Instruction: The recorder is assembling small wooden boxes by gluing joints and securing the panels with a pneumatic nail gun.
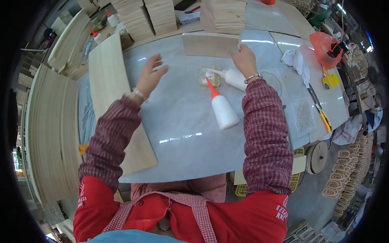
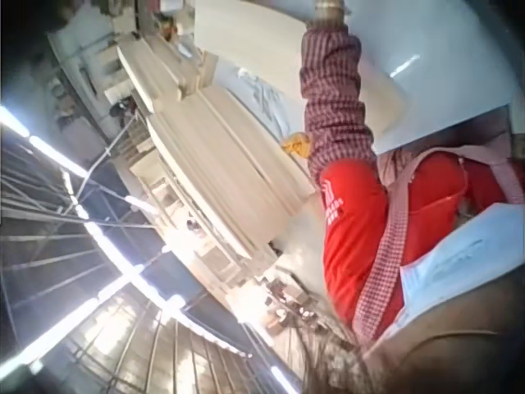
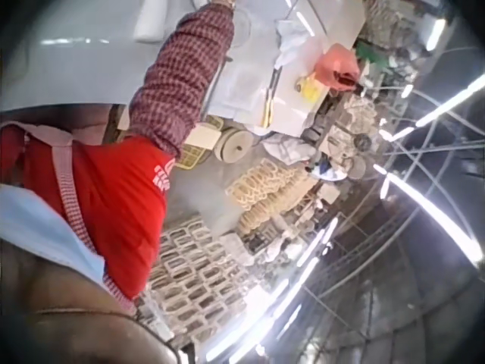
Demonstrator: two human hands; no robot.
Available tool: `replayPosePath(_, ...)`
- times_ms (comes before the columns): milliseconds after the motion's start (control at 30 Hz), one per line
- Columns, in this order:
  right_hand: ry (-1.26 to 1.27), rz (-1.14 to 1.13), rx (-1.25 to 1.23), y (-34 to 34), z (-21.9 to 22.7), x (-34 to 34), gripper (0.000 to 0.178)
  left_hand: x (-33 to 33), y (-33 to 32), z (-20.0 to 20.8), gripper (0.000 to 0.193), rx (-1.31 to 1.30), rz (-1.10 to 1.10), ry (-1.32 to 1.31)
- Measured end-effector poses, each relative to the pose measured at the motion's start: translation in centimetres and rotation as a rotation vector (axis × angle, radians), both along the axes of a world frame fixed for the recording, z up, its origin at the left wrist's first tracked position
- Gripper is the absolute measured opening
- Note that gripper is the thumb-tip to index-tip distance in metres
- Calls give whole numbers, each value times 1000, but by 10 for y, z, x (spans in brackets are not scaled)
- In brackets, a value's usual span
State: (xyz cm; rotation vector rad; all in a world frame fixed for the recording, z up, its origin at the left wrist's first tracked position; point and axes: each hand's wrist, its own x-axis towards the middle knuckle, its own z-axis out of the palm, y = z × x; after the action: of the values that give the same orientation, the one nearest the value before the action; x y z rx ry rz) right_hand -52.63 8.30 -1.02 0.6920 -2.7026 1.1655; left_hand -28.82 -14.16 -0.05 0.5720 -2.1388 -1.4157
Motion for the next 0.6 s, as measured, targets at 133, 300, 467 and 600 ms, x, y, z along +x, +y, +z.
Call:
replayPosePath(133, 29, -32, 50, -12, -7, -18, 33, -85, 3, -21, 56, 18, 15, -34)
replayPosePath(300, -171, 23, 26, -23, -2, -17, 34, -113, -2, -32, 56, 20, -28, -80)
replayPosePath(467, -98, 29, 132, -32, 1, -10, 31, -109, -5, -26, 54, -54, -4, -132)
replayPosePath(600, 29, -9, 241, -38, 7, -6, 29, -105, -2, -20, 54, -131, 1, -157)
